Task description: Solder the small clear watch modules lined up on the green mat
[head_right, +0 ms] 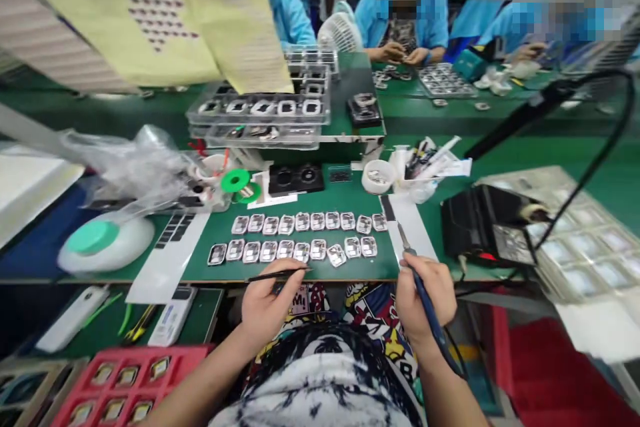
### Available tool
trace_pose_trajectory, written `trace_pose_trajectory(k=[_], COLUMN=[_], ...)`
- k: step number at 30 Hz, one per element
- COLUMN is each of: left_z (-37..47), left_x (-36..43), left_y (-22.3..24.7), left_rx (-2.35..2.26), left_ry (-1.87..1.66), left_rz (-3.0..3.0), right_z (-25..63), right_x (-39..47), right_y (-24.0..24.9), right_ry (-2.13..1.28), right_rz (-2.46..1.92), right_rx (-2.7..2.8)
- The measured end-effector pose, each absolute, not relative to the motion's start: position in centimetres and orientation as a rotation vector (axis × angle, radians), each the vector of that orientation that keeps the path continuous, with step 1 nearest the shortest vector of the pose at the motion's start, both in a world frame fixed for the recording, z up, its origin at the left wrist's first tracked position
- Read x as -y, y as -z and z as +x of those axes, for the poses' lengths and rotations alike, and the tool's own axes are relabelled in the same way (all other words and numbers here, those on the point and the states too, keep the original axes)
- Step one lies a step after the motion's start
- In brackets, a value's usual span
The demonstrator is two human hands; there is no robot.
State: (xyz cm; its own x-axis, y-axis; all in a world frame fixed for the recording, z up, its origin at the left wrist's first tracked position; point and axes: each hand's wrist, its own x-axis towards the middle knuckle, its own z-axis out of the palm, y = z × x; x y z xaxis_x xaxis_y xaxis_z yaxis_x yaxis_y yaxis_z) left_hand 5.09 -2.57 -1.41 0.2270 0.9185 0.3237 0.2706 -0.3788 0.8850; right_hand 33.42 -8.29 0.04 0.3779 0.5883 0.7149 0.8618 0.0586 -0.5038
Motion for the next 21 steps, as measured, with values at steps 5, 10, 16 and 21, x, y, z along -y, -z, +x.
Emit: trace_pose_trajectory(k=[5,10,16,21], left_z=[6.4,7.5,8.2,9.6], left_x=[3.4,4.1,4.3,5.5], left_y=[1.4,1.6,1.8,1.2], left_rx=[-1.131,-1.177,-1.086,-0.95], left_ry=[-1.066,-1.032,-0.921,-0.905], left_rz=[1.796,1.765,1.743,1.775], right_z=[35.0,39.7,45.6,48.5], right_x=[11.2,14.1,13.5,11.5], right_y=[-1.7,-5.8,-9.4,-9.9], right_ry=[0.362,0.673,0.719,0.68], right_rz=[-1.6,-1.642,-1.821,-1.82], right_rx=[1.245,0.94,0.754,0.9])
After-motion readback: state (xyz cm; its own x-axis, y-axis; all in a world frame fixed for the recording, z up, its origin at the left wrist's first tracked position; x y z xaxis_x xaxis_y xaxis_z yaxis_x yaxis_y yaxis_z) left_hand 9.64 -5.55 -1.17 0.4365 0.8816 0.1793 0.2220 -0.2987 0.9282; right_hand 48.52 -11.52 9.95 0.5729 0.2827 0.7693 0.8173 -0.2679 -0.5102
